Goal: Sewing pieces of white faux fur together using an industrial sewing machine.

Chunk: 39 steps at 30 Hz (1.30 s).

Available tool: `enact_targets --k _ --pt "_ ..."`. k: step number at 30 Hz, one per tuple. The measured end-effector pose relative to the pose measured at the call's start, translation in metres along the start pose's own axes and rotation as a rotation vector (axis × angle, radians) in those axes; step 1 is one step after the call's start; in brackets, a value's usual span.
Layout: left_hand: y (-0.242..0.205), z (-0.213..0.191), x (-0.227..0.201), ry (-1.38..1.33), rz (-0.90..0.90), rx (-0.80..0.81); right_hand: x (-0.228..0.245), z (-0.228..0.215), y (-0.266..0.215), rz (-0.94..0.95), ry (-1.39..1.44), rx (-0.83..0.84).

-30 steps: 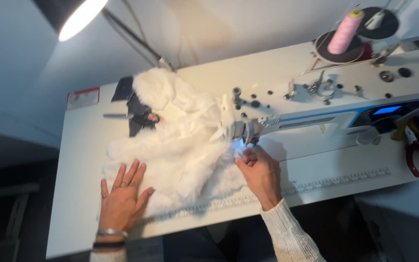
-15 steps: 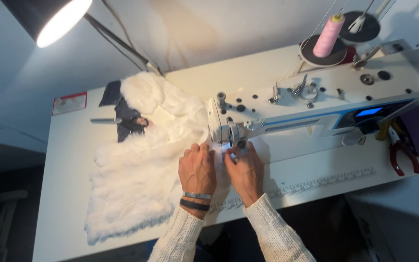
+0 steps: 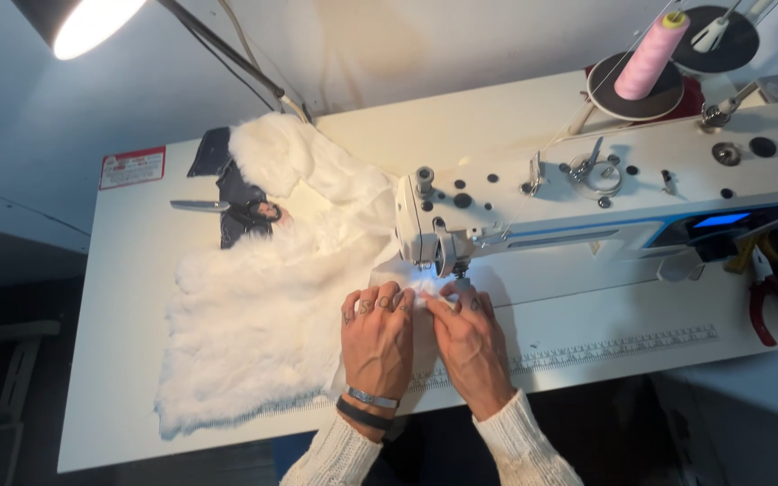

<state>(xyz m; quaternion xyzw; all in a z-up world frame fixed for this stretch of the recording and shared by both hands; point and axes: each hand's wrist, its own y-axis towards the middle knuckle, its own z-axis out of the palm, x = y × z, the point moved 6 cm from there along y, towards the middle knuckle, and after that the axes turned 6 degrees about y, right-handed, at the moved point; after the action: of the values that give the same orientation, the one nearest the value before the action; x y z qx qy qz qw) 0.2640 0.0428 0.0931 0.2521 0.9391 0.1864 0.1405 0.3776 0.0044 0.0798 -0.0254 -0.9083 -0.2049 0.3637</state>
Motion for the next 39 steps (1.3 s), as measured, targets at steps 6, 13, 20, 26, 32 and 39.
enact_targets --k 6,13,20,26,32,39 --pt "0.0 0.019 -0.013 0.009 0.112 -0.117 -0.018 -0.002 0.002 0.117 0.114 -0.016" --pt "0.001 0.032 0.012 0.109 -0.014 -0.097 -0.014 0.003 0.023 0.159 -0.087 -0.063" --pt "0.016 0.019 0.004 0.186 0.092 -0.139 -0.042 0.029 0.022 0.313 -0.113 -0.032" --pt "-0.001 0.03 -0.01 0.262 0.132 -0.125 -0.032 0.017 0.023 0.367 -0.009 0.021" --pt "-0.016 0.01 -0.01 0.029 0.029 -0.072 -0.033 0.014 0.023 0.093 0.002 -0.096" --pt "-0.05 0.003 0.007 0.124 0.054 -0.15 -0.019 -0.01 0.002 0.081 0.033 -0.182"
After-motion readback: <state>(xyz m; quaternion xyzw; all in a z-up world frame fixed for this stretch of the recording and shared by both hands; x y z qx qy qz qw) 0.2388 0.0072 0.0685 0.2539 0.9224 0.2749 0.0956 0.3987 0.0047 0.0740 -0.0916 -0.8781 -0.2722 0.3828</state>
